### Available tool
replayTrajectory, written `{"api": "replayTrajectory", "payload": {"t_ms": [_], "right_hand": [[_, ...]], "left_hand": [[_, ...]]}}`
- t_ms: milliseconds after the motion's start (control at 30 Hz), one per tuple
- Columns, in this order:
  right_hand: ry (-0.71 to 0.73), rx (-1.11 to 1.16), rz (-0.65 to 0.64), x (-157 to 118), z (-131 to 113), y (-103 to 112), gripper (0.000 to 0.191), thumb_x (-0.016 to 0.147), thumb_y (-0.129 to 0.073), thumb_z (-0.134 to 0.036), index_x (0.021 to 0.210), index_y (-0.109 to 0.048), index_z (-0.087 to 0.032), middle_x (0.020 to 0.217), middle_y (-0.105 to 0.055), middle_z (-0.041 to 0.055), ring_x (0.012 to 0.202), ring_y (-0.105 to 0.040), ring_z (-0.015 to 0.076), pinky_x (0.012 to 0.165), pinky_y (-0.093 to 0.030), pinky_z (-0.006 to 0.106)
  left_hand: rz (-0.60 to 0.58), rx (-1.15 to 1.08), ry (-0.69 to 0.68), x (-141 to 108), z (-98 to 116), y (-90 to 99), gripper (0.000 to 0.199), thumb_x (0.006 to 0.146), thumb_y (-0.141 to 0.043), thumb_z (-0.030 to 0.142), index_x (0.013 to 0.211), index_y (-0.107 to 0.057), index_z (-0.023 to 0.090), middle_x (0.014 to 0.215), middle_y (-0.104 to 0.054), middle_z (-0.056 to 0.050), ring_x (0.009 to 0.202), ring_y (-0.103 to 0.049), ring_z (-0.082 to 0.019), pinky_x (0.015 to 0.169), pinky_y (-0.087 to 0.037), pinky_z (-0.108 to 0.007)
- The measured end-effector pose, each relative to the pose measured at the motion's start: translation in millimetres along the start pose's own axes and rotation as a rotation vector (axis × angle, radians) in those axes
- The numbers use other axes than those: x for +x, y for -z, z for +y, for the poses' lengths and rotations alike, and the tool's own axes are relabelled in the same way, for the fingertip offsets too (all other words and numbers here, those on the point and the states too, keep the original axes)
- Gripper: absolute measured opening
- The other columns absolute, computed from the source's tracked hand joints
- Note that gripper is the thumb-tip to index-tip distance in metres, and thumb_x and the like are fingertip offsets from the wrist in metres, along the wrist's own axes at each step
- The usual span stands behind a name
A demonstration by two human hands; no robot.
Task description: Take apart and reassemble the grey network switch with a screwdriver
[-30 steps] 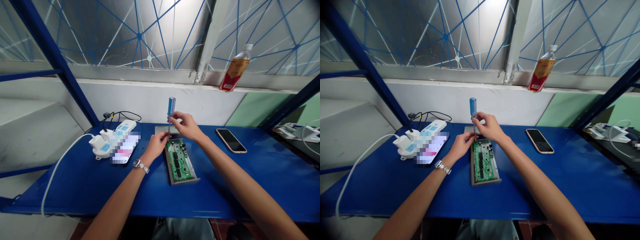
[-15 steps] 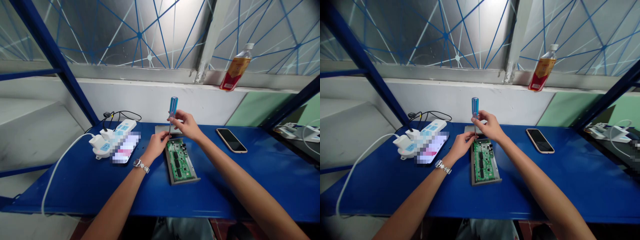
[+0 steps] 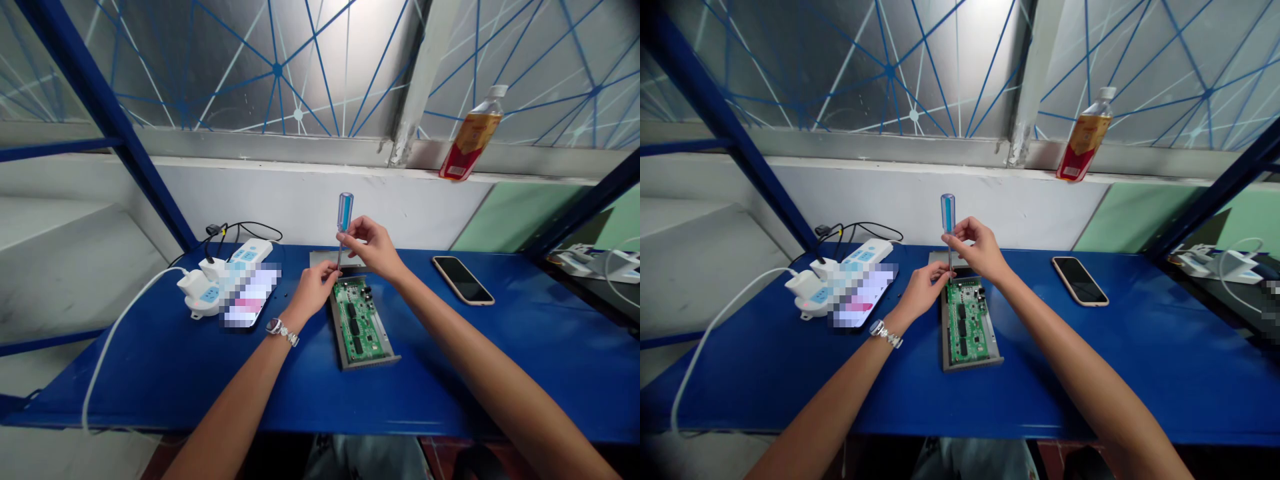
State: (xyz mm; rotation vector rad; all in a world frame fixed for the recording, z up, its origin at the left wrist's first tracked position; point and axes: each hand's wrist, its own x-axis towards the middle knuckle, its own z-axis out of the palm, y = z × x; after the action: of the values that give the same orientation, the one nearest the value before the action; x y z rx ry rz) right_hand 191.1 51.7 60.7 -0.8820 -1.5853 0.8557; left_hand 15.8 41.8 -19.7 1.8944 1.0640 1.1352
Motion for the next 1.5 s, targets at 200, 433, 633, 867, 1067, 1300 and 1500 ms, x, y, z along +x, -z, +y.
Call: {"api": "replayTrajectory", "payload": {"t_ms": [200,433,633,867,1067,1300,1500], "right_hand": [[-0.009,0.011,-0.057,0.6,0.2,2.5,0.035,0.086,-0.071,-0.049,0.101,-0.063,-0.019,0.088,-0.068,0.0052,0.085,-0.066,0.0181,0.061,-0.055,0.028],[0.011,-0.046,0.021,4.2,0.8,-0.8,0.033,0.079,-0.079,-0.045,0.089,-0.062,-0.019,0.077,-0.063,0.0012,0.073,-0.061,0.0150,0.062,-0.053,0.029],[0.022,-0.086,-0.008,2.5,0.2,-0.9,0.035,0.081,-0.076,-0.046,0.101,-0.064,-0.019,0.084,-0.067,0.0032,0.079,-0.063,0.0165,0.058,-0.048,0.027],[-0.005,-0.123,-0.052,1.5,-2.4,-1.1,0.034,0.087,-0.068,-0.050,0.096,-0.067,-0.018,0.086,-0.071,0.0067,0.083,-0.066,0.0189,0.062,-0.051,0.029],[0.005,-0.119,-0.066,-0.6,-2.1,-0.8,0.037,0.085,-0.072,-0.052,0.103,-0.066,-0.019,0.091,-0.072,0.0066,0.089,-0.067,0.0205,0.065,-0.054,0.030],[0.007,-0.113,-0.149,-3.5,4.2,0.0,0.043,0.087,-0.070,-0.051,0.117,-0.064,-0.021,0.107,-0.072,0.0096,0.097,-0.068,0.0221,0.069,-0.056,0.031],[-0.081,-0.143,-0.144,-11.1,17.4,-1.3,0.035,0.077,-0.078,-0.049,0.077,-0.059,-0.019,0.078,-0.067,0.0039,0.073,-0.064,0.0176,0.062,-0.057,0.032]], "left_hand": [[0.004,-0.005,0.006,0.3,0.9,0.4,0.013,0.094,-0.061,0.026,0.099,-0.069,0.019,0.099,-0.080,-0.008,0.095,-0.077,-0.023,0.089,-0.060,-0.035],[0.004,-0.009,-0.024,1.1,-1.0,0.0,0.020,0.094,-0.060,0.026,0.105,-0.074,0.017,0.105,-0.080,-0.008,0.097,-0.077,-0.024,0.092,-0.060,-0.035],[0.003,0.007,-0.037,2.0,-1.7,-0.7,0.021,0.094,-0.060,0.028,0.104,-0.075,0.018,0.107,-0.080,-0.009,0.100,-0.076,-0.024,0.094,-0.059,-0.036],[0.014,-0.001,-0.013,0.6,0.7,-0.2,0.021,0.095,-0.060,0.028,0.107,-0.074,0.017,0.109,-0.080,-0.010,0.101,-0.076,-0.025,0.095,-0.059,-0.037],[-0.020,0.010,-0.028,0.1,1.9,0.1,0.022,0.097,-0.056,0.027,0.107,-0.073,0.019,0.107,-0.080,-0.008,0.102,-0.076,-0.024,0.095,-0.058,-0.036],[0.000,0.018,-0.027,-0.3,-0.8,-0.2,0.020,0.096,-0.059,0.030,0.103,-0.074,0.019,0.104,-0.080,-0.008,0.099,-0.076,-0.025,0.093,-0.058,-0.036],[-0.015,0.042,-0.038,-1.1,3.0,1.1,0.020,0.096,-0.057,0.027,0.105,-0.074,0.019,0.103,-0.080,-0.007,0.097,-0.076,-0.024,0.091,-0.058,-0.034]]}}
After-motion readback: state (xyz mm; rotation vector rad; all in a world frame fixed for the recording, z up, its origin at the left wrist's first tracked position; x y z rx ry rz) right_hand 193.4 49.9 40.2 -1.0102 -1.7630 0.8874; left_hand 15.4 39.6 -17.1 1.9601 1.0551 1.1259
